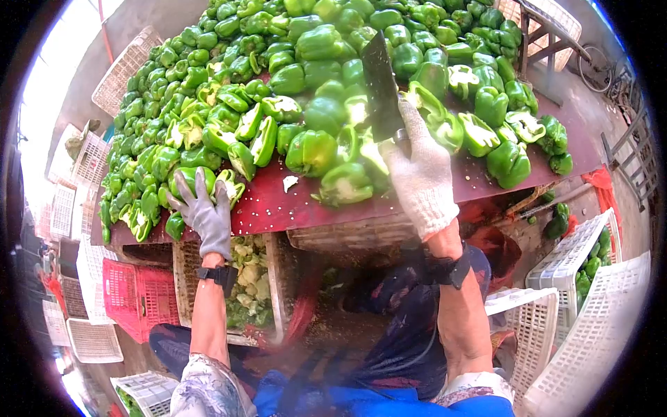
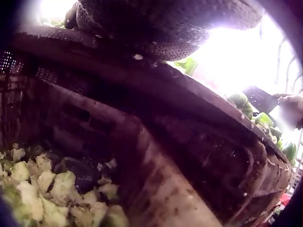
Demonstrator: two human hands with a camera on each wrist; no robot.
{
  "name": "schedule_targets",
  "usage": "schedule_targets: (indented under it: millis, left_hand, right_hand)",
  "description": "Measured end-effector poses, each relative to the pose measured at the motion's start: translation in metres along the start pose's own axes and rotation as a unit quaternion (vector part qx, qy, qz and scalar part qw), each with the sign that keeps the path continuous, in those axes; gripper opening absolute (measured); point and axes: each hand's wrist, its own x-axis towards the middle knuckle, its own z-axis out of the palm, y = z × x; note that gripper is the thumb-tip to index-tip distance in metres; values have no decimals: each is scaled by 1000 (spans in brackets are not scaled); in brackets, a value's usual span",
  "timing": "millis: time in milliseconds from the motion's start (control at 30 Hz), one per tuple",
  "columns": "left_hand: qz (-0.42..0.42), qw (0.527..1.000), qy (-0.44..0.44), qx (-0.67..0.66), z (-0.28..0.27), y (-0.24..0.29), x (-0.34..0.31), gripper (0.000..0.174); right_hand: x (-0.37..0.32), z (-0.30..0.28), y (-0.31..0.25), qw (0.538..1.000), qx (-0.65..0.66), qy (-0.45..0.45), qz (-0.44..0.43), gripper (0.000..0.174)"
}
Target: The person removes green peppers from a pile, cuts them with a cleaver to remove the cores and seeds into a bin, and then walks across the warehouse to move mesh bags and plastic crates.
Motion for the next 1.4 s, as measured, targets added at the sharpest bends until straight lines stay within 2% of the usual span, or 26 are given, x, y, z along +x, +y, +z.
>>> schedule_targets:
  millis: [133, 300, 400, 533, 700, 733, 767, 833, 900, 967, 1033, 1067, 1100, 1167, 1267, 1300, 1333, 1367, 1400]
  left_hand:
    - [-24, 999, -24, -38, -19, 11, -11, 55]
    - [-48, 997, -24, -59, -31, 14, -25, 55]
    - [-52, 997, -14, -60, -33, 15, -32, 54]
    - [-100, 976, 25, -192, -38, 12, -31, 56]
    - [-214, 920, -32, -326, -39, 20, 2, 64]
    - [-140, 941, -9, -309, -13, -3, 4, 62]
    - [-86, 969, 10, -233, 5, -19, 6, 59]
    - [-95, 929, 3, -359, 4, -24, 14, 64]
    - [-121, 921, -7, -371, 4, -29, 18, 66]
    - [-221, 835, -25, -504, -10, -18, 27, 64]
    - [-281, 772, -86, -563, -10, -24, 44, 67]
    - [-284, 735, -132, -601, -15, -27, 51, 71]
    - [-313, 727, -170, -587, -20, -29, 57, 68]
    - [-364, 689, -227, -584, -37, -26, 68, 60]
    - [-324, 715, -227, -576, -23, -41, 67, 55]
    - [-300, 784, -190, -508, -18, -44, 63, 55]
    - [-291, 832, -190, -433, -23, -45, 61, 56]
    - [-283, 871, -186, -356, -28, -47, 59, 58]
    - [-287, 875, -204, -332, -33, -48, 56, 61]
  right_hand:
    - [1, -11, 12, 1000, 24, 15, -13, 66]
    - [8, -23, 9, 993, -20, 72, -87, 62]
    - [3, -24, -1, 997, 4, 41, -67, 61]
    - [-10, -22, -2, 997, 65, -14, -25, 63]
    - [-34, -30, -12, 991, 98, -92, 29, 65]
    - [-38, -29, -15, 990, 88, -109, 23, 65]
    - [-43, -25, -16, 989, 84, -123, 14, 65]
    - [-51, -9, -15, 986, 72, -151, -20, 65]
    - [-63, 5, -20, 980, 58, -182, -51, 64]
    - [-75, 22, -25, 972, 47, -207, -97, 64]
    - [-88, 35, -36, 962, 48, -248, -103, 63]
    - [-91, 35, -57, 948, 73, -311, 7, 63]
    - [-93, 42, -55, 945, 55, -310, -90, 63]
    - [-98, 54, -53, 913, 60, -394, -92, 62]
    - [-113, 85, -41, 910, -7, -385, -156, 59]
    - [-117, 93, -39, 915, -31, -366, -166, 57]
    - [-114, 93, -44, 917, -32, -373, -138, 55]
    - [-110, 89, -49, 917, -35, -382, -112, 53]
    - [-109, 88, -51, 916, -55, -381, -116, 55]
